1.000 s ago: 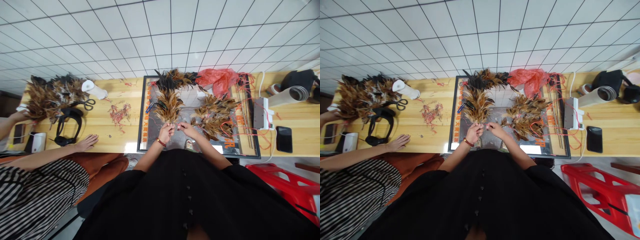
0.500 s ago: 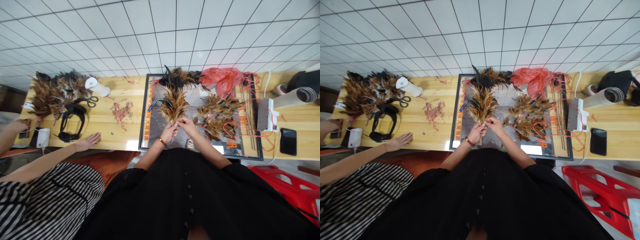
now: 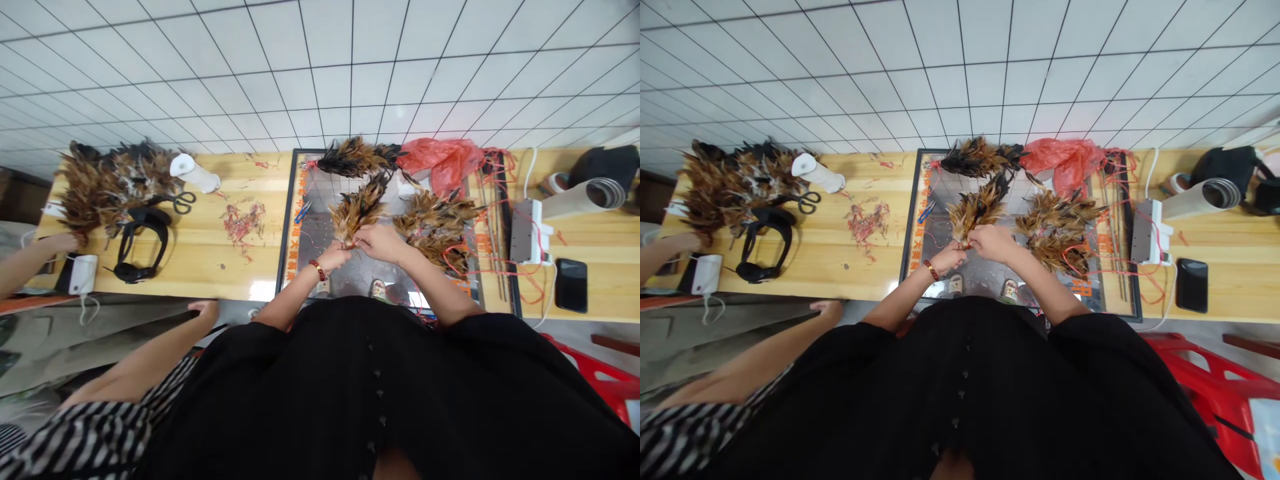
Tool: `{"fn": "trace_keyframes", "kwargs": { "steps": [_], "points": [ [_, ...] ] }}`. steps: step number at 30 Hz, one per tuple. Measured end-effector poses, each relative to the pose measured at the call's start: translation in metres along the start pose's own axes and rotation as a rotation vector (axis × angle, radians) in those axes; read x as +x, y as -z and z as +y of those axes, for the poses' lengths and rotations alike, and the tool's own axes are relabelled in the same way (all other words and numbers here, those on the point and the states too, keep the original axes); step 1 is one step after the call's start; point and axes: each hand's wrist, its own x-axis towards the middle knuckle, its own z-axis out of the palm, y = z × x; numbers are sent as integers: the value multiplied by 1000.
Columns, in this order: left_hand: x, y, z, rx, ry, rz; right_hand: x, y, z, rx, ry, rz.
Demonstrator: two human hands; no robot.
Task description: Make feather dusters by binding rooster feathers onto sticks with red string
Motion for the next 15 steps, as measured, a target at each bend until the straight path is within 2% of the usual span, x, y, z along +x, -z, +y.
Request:
{"fn": "trace_keyframes", "kwargs": {
  "steps": [3, 7, 11, 15],
  "points": [
    [-4, -3, 3, 196, -47, -33, 11, 18, -6, -43, 68, -56],
    [-11, 0, 4, 341, -199, 12, 26, 21, -3, 11, 122, -49],
    [-19, 15, 11, 596, -392, -70, 43, 1, 26, 319, 71, -36],
    [-27, 32, 24, 742, -513, -131, 52, -32, 52, 755, -104, -213]
  ]
}}
